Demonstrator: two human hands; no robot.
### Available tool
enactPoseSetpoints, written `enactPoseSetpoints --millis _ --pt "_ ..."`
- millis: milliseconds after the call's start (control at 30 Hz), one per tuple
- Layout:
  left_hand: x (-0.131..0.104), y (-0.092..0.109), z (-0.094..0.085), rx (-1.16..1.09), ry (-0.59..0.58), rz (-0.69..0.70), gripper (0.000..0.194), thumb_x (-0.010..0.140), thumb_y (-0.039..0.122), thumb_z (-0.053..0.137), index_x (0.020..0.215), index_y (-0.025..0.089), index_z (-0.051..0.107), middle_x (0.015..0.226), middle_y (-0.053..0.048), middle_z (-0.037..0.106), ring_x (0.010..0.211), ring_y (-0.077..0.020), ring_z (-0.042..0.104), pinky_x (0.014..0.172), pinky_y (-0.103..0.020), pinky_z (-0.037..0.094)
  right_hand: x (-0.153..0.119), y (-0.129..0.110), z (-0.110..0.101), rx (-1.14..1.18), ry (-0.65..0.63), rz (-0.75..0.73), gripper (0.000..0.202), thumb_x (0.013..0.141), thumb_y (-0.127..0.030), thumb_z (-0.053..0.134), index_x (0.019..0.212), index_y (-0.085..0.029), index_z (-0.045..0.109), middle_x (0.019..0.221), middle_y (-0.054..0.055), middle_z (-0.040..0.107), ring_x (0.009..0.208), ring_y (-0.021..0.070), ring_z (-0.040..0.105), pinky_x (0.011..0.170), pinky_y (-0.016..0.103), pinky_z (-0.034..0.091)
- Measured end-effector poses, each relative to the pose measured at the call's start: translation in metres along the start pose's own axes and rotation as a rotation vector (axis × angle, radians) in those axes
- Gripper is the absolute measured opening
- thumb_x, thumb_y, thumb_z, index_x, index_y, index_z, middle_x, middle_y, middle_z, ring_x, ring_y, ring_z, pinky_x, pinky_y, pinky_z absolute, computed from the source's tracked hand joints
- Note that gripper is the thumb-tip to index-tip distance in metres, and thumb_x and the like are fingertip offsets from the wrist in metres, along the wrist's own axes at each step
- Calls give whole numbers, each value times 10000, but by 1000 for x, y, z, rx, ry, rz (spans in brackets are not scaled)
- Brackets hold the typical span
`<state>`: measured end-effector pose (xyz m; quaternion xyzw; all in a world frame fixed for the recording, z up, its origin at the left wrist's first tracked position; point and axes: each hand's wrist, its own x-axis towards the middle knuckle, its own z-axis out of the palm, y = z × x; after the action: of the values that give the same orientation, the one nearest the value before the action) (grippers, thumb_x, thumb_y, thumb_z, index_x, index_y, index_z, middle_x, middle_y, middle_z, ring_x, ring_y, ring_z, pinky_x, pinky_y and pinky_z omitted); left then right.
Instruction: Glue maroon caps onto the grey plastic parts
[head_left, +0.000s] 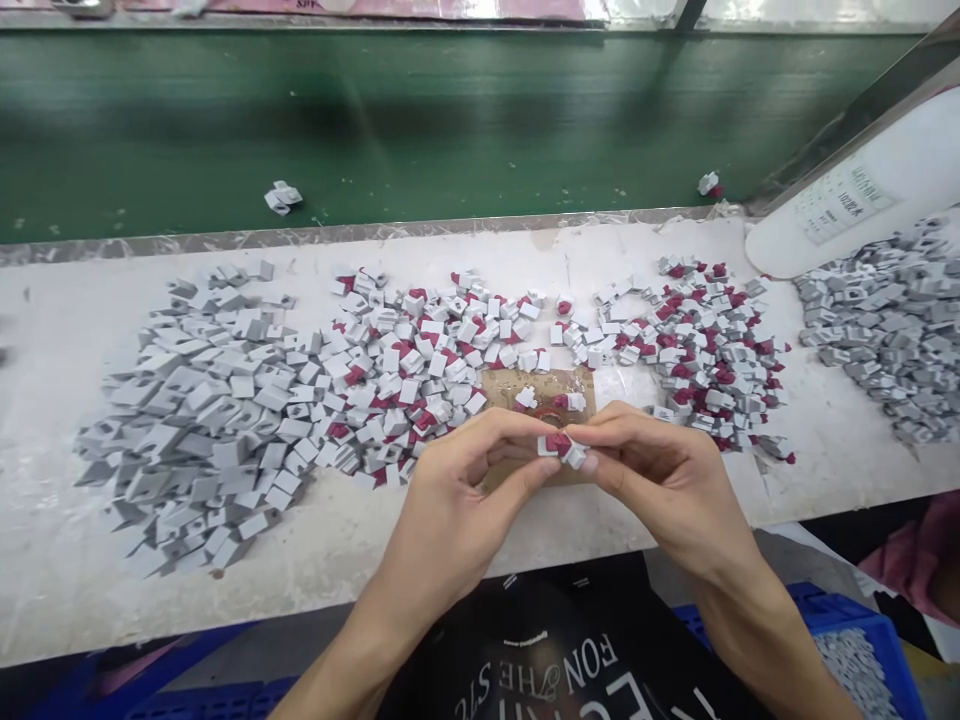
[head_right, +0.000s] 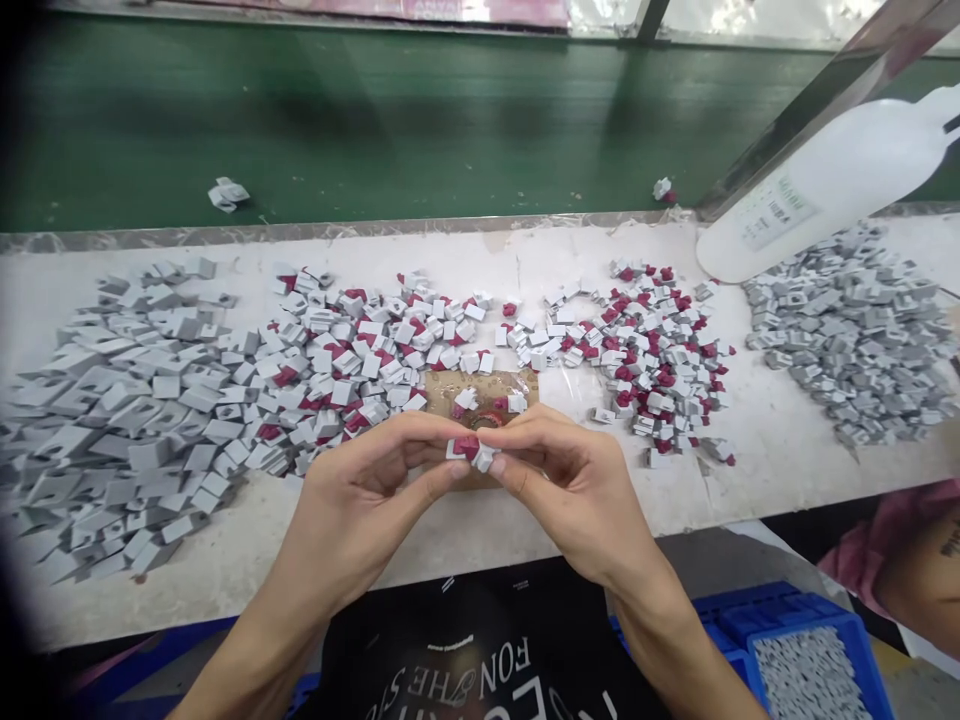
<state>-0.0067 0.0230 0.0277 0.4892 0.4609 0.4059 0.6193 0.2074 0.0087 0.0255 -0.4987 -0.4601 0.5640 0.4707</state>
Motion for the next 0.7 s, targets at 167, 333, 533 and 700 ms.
enactPoseSetpoints --millis 167,333,533,700 --pt "20 19 -15 212 -89 58 136 1059 215 838 1102 337 880 1057 -2 888 947 -225 870 846 -324 736 19 -16 -2 -43 -100 10 142 1036 -258 913 1136 -329 984 1047 55 891 956 220 852 795 339 721" --pt "68 46 -35 580 -60 184 91 1039 317 776 1043 334 865 1040 -58 875 943 -300 829 718 -373 656 74 -32 -21 -339 -183 -82 269 1059 -374 875 1320 -347 938 1205 63 919 1050 254 880 946 462 770" --pt "172 70 -45 817 183 109 42 965 244 841 996 270 852 1137 -116 870 1004 -323 773 930 -478 645 211 -42 -98 -872 428 -127 356 1041 -207 702 1350 -183 878 1312 178 859 1109 328 822 1011 535 700" --pt "260 63 -32 833 183 -16 48 1045 151 792 1028 167 834 1230 -199 872 1147 -312 794 1097 -476 634 290 -36 -128 -1021 554 -31 278 1060 -239 809 1321 -145 831 1453 205 786 1368 378 740 1247 619 573"
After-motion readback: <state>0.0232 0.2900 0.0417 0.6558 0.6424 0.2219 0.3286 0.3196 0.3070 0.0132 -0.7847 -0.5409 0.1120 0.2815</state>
